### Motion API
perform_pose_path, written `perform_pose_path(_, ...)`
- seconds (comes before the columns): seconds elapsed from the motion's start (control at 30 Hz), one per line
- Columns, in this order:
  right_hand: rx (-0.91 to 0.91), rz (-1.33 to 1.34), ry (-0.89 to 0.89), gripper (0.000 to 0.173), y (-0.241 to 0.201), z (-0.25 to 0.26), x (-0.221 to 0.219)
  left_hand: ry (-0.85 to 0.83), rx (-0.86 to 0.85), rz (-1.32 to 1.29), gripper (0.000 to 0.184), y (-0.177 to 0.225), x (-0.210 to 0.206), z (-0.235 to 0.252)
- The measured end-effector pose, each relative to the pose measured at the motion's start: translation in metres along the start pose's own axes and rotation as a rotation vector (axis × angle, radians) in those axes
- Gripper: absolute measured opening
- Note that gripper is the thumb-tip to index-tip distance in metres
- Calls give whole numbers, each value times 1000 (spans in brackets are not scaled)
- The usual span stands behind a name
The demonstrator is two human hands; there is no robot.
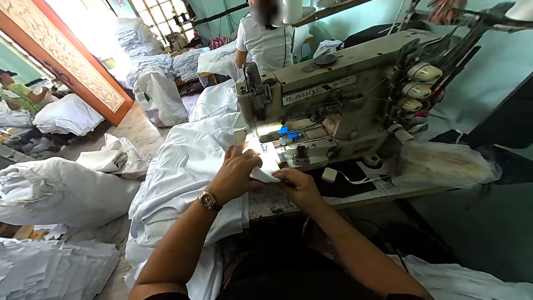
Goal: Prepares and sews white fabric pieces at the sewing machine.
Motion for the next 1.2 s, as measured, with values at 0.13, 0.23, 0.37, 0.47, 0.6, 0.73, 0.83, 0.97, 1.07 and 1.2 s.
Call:
perform_pose_path(0.13, 61, -112, 52, 20, 0, 4, -2, 54, -46, -25, 25, -15, -25, 1)
perform_pose_path(0.23, 66, -188, 41, 23, 1, 2, -4, 97, -85, 36, 35, -20, -31, 3)
perform_pose_path(0.37, 69, -232, 23, 23, 2, 12, -5, 142, -122, 49, 34, -31, -35, 10)
perform_pose_path(0.47, 76, -260, 12, 23, 4, 20, -8, 170, -150, 30, 34, -42, -36, 18)
perform_pose_path(0.6, 58, -284, 8, 22, 5, 22, -10, 162, -158, 14, 37, -47, -37, 24)
perform_pose_path(0.73, 27, -360, -36, 23, 6, 28, -12, 215, -157, 18, 40, -55, -39, 29)
perform_pose_path(0.83, -3, -401, -72, 25, 7, 33, -14, 209, -136, 57, 40, -55, -36, 35)
perform_pose_path(0.97, 56, -358, -32, 26, 3, 27, -13, 192, -115, 77, 38, -53, -36, 37)
perform_pose_path(1.07, 170, -219, 53, 28, -4, 6, -14, 197, -106, 19, 38, -57, -38, 36)
perform_pose_path(1.2, 126, -145, -4, 30, 10, -31, -31, 207, -126, -5, 38, -57, -39, 37)
Point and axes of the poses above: each hand's wrist, its own z-axis towards the middle knuckle, its own x-axis out of the back of the hand, y = z × x, the point moved 5 cm from there along z, towards the middle knuckle, and after that the axes turned 1 degree about y, right-handed, at the moved point
